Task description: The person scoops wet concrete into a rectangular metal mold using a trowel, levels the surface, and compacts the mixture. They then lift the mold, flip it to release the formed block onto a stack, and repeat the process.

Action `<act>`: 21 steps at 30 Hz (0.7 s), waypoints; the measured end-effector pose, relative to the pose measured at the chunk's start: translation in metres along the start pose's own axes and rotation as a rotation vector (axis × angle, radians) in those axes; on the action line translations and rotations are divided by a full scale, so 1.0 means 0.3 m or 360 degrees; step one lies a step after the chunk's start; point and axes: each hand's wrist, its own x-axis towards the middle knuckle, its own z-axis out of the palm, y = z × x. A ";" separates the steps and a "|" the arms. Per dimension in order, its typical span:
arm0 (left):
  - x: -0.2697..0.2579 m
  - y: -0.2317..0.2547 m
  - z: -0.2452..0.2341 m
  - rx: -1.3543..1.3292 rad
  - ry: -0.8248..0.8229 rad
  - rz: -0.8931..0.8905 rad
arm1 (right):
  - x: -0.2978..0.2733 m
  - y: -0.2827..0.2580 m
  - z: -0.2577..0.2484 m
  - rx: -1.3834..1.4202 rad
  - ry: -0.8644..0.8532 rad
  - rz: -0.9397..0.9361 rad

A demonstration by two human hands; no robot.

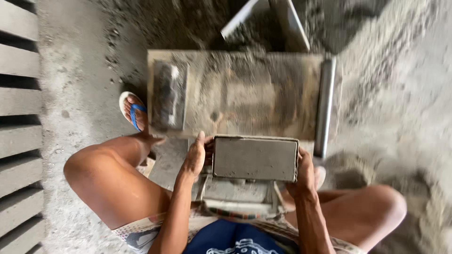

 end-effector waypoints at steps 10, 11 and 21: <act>-0.313 0.678 -0.446 -0.1011 0.0126 0.0368 | -0.646 -0.524 1.062 -0.0335 -0.0494 -0.0122; -0.424 0.791 -0.523 -0.1138 0.0124 0.0450 | -0.726 -0.573 1.149 -0.0299 -0.0575 -0.0192; -1.015 1.173 -1.018 -0.1542 0.0411 0.1190 | -1.500 -0.325 1.979 -0.0503 -0.0998 -0.0778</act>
